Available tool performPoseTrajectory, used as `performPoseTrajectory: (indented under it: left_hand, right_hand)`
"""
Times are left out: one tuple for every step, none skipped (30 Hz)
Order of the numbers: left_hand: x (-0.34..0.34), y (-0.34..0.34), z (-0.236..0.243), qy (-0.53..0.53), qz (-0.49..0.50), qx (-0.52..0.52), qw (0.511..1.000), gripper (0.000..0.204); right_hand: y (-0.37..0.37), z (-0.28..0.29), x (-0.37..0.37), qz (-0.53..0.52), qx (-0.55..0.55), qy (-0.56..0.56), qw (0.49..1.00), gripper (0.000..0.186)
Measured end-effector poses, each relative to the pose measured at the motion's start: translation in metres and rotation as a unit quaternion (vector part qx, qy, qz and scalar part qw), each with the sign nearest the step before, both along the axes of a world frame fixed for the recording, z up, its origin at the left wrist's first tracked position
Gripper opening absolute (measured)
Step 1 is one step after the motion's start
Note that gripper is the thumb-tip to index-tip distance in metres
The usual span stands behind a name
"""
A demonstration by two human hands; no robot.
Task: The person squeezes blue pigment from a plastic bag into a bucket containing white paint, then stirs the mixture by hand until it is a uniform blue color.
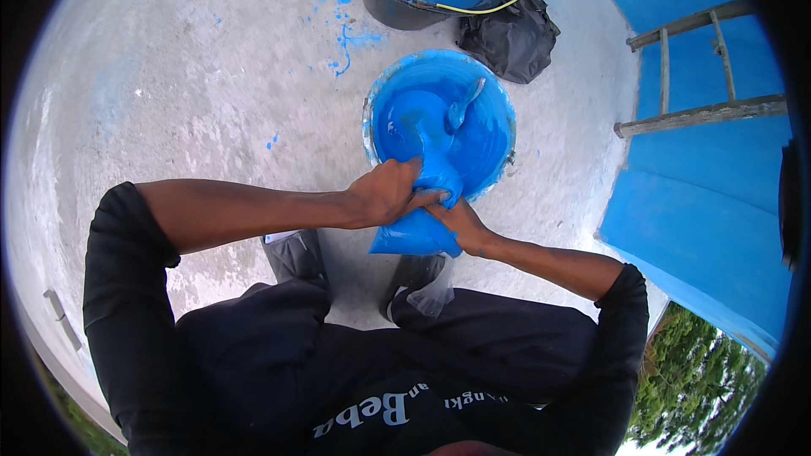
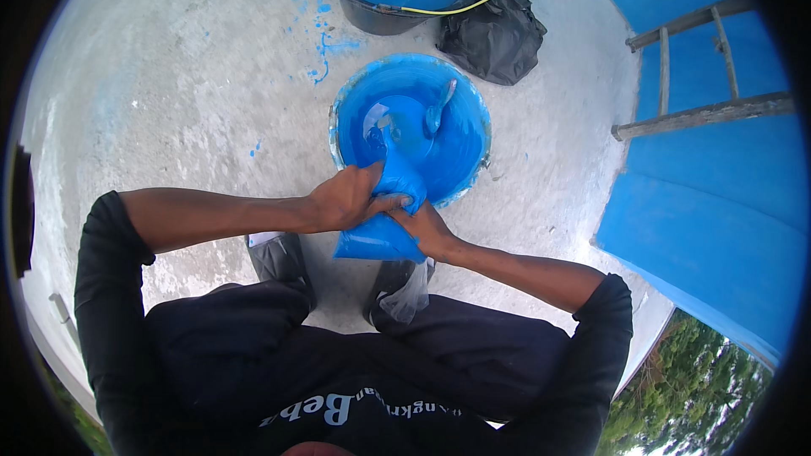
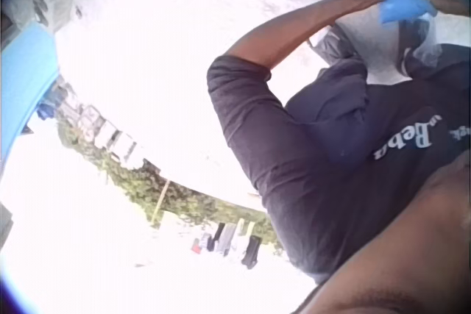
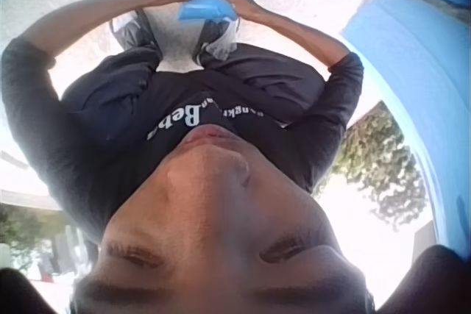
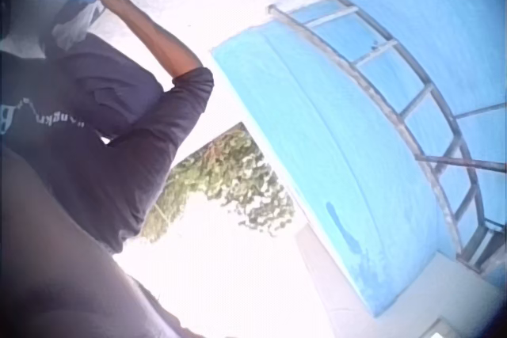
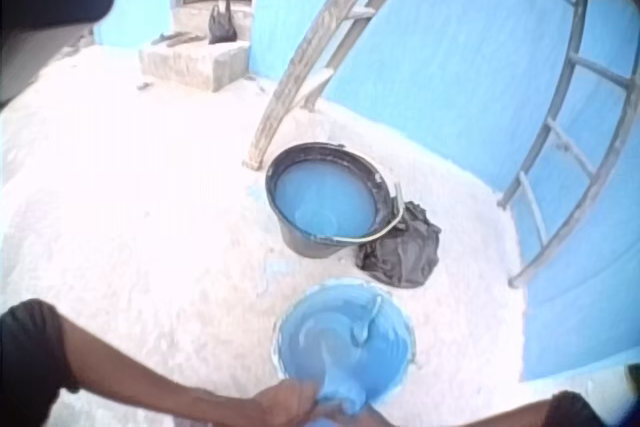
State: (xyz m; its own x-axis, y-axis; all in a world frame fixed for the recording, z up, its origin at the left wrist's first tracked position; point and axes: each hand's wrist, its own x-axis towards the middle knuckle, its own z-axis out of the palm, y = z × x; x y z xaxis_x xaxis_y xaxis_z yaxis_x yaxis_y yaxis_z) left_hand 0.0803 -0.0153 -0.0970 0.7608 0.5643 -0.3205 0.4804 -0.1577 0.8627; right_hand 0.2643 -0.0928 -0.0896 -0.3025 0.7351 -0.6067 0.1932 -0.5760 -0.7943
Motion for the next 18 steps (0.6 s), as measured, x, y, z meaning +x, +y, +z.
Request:
performPoseTrajectory:
  left_hand:
    - [0.001, 0.004, 0.004, 0.016, -0.008, 0.009, 1.0, 0.069]
    - [0.002, 0.007, 0.009, 0.031, -0.017, 0.018, 0.999, 0.069]
    - [0.003, 0.009, 0.01, 0.046, -0.024, 0.019, 0.998, 0.07]
    - [0.004, 0.012, 0.012, 0.061, -0.031, 0.02, 0.997, 0.071]
    - [0.004, 0.013, 0.014, 0.075, -0.037, 0.022, 0.996, 0.072]
    - [0.004, 0.012, 0.011, 0.072, -0.032, 0.023, 0.997, 0.074]
    - [0.004, 0.011, 0.008, 0.068, -0.026, 0.024, 0.997, 0.075]
    - [0.004, 0.01, 0.005, 0.064, -0.02, 0.025, 0.997, 0.077]
    - [0.004, 0.009, 0.003, 0.069, -0.018, 0.022, 0.997, 0.073]
    - [0.005, 0.008, 0.0, 0.074, -0.016, 0.02, 0.997, 0.069]
    - [0.006, 0.008, -0.003, 0.079, -0.015, 0.018, 0.997, 0.066]
    - [0.005, 0.006, -0.014, 0.038, -0.059, 0.105, 0.992, 0.059]
    - [0.001, 0.005, -0.028, -0.001, -0.099, 0.191, 0.977, 0.053]
    - [-0.001, 0.003, -0.041, -0.04, -0.138, 0.275, 0.95, 0.047]
    - [-0.001, 0.005, -0.041, -0.025, -0.143, 0.259, 0.955, 0.042]
    - [-0.001, 0.006, -0.041, -0.01, -0.149, 0.243, 0.959, 0.038]
    - [0.0, 0.007, -0.041, 0.005, -0.154, 0.226, 0.962, 0.035]
    - [0.003, 0.008, -0.046, 0.024, -0.141, 0.175, 0.974, 0.036]
  right_hand:
    - [0.001, 0.001, 0.001, -0.008, -0.019, 0.001, 1.0, 0.045]
    - [0.002, 0.001, 0.001, -0.016, -0.039, 0.002, 0.999, 0.046]
    - [0.003, 0.003, 0.001, -0.019, -0.042, 0.012, 0.999, 0.047]
    - [0.004, 0.005, 0.001, -0.022, -0.045, 0.022, 0.998, 0.049]
    - [0.005, 0.007, 0.0, -0.024, -0.049, 0.033, 0.998, 0.05]
    - [0.007, 0.009, 0.0, -0.022, -0.044, 0.028, 0.998, 0.052]
    - [0.008, 0.011, -0.001, -0.019, -0.038, 0.024, 0.999, 0.054]
    - [0.009, 0.012, 0.0, -0.017, -0.033, 0.02, 0.999, 0.055]
    - [0.01, 0.011, 0.0, -0.02, -0.052, 0.026, 0.998, 0.057]
    - [0.011, 0.01, 0.001, -0.024, -0.07, 0.033, 0.997, 0.059]
    - [0.012, 0.009, 0.002, -0.027, -0.088, 0.04, 0.995, 0.061]
    - [0.013, 0.011, 0.001, -0.039, -0.1, 0.047, 0.993, 0.062]
    - [0.014, 0.014, 0.0, -0.047, -0.111, 0.057, 0.991, 0.063]
    - [0.016, 0.016, -0.001, -0.055, -0.123, 0.066, 0.989, 0.064]
    - [0.016, 0.013, 0.0, -0.058, -0.129, 0.069, 0.988, 0.065]
    - [0.015, 0.008, 0.002, -0.061, -0.136, 0.072, 0.986, 0.066]
    - [0.014, 0.005, 0.003, -0.064, -0.143, 0.076, 0.985, 0.066]
    - [0.015, 0.006, 0.003, -0.062, -0.144, 0.072, 0.985, 0.067]
